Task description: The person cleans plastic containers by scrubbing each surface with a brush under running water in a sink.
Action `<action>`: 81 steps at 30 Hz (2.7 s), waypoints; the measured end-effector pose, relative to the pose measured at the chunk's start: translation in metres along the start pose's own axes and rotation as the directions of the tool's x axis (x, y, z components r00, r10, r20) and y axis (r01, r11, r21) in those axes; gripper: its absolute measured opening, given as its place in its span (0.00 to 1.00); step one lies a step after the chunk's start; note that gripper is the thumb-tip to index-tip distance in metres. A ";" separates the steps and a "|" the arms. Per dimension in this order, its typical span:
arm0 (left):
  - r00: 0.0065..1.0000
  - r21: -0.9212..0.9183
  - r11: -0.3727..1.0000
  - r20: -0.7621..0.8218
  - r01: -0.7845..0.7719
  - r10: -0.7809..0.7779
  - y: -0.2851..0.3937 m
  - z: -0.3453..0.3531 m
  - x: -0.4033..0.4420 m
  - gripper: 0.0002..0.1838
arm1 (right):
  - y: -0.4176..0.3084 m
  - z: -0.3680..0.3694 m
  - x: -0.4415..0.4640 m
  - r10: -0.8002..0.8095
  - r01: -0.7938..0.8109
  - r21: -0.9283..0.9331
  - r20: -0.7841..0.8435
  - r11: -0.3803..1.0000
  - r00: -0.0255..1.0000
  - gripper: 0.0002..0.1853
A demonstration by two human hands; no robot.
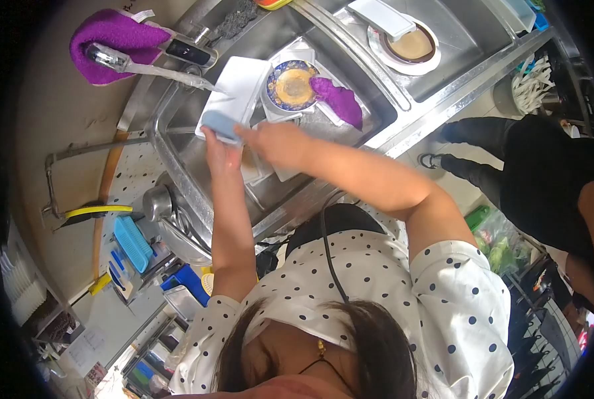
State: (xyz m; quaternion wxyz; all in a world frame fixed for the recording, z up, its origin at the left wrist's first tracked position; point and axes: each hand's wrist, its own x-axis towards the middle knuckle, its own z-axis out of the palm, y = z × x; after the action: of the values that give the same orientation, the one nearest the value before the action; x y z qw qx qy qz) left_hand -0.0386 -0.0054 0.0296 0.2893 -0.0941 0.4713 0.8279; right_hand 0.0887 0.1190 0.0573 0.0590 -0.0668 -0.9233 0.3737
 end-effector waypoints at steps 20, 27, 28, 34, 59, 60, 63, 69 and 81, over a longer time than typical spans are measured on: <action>0.951 -0.377 0.905 -0.146 0.200 -0.271 -0.017 0.035 0.048 0.17 | 0.024 -0.018 -0.020 -0.023 0.010 -0.076 -0.166 0.997 0.986 0.29; 0.958 -0.358 0.923 -0.189 0.139 -0.217 -0.011 0.032 0.028 0.16 | 0.011 -0.021 -0.026 -0.062 0.060 -0.117 -0.015 0.991 0.998 0.29; 0.942 -0.254 0.944 -0.205 0.211 -0.266 -0.015 0.016 0.041 0.14 | 0.031 -0.018 -0.021 -0.051 0.041 -0.125 -0.074 0.991 0.996 0.29; 0.917 -0.403 0.871 -0.153 0.281 -0.367 -0.016 -0.005 0.045 0.13 | 0.044 -0.027 -0.016 -0.014 0.015 -0.126 0.003 0.992 1.000 0.27; 0.967 0.698 0.681 0.250 -0.220 0.056 0.031 -0.015 -0.020 0.51 | 0.025 -0.031 0.050 0.357 -0.136 0.877 -0.043 0.460 0.933 0.38; 0.929 0.664 0.684 0.366 -0.301 0.053 0.035 -0.012 -0.015 0.47 | 0.028 -0.031 0.051 0.342 -0.161 0.865 -0.013 0.475 0.940 0.38; 0.826 0.561 0.732 0.563 -0.387 0.005 0.050 0.002 0.010 0.36 | 0.030 -0.030 0.054 0.270 -0.142 0.850 0.000 0.507 0.963 0.38; 0.898 0.590 0.712 0.420 -0.381 0.132 0.020 0.032 0.017 0.18 | 0.034 -0.054 0.039 0.214 -0.006 0.517 -0.344 0.856 0.914 0.31; 0.900 0.813 0.393 0.348 -0.429 0.262 0.012 0.051 0.021 0.13 | 0.019 -0.056 0.008 0.010 -0.016 -0.035 -0.164 0.999 0.986 0.22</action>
State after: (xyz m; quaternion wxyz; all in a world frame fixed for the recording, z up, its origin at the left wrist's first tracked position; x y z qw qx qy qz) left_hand -0.0564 0.0409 0.0571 0.1544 0.2353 0.8096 0.5151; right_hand 0.0912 0.1724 0.0847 0.1309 -0.1042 -0.9215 0.3506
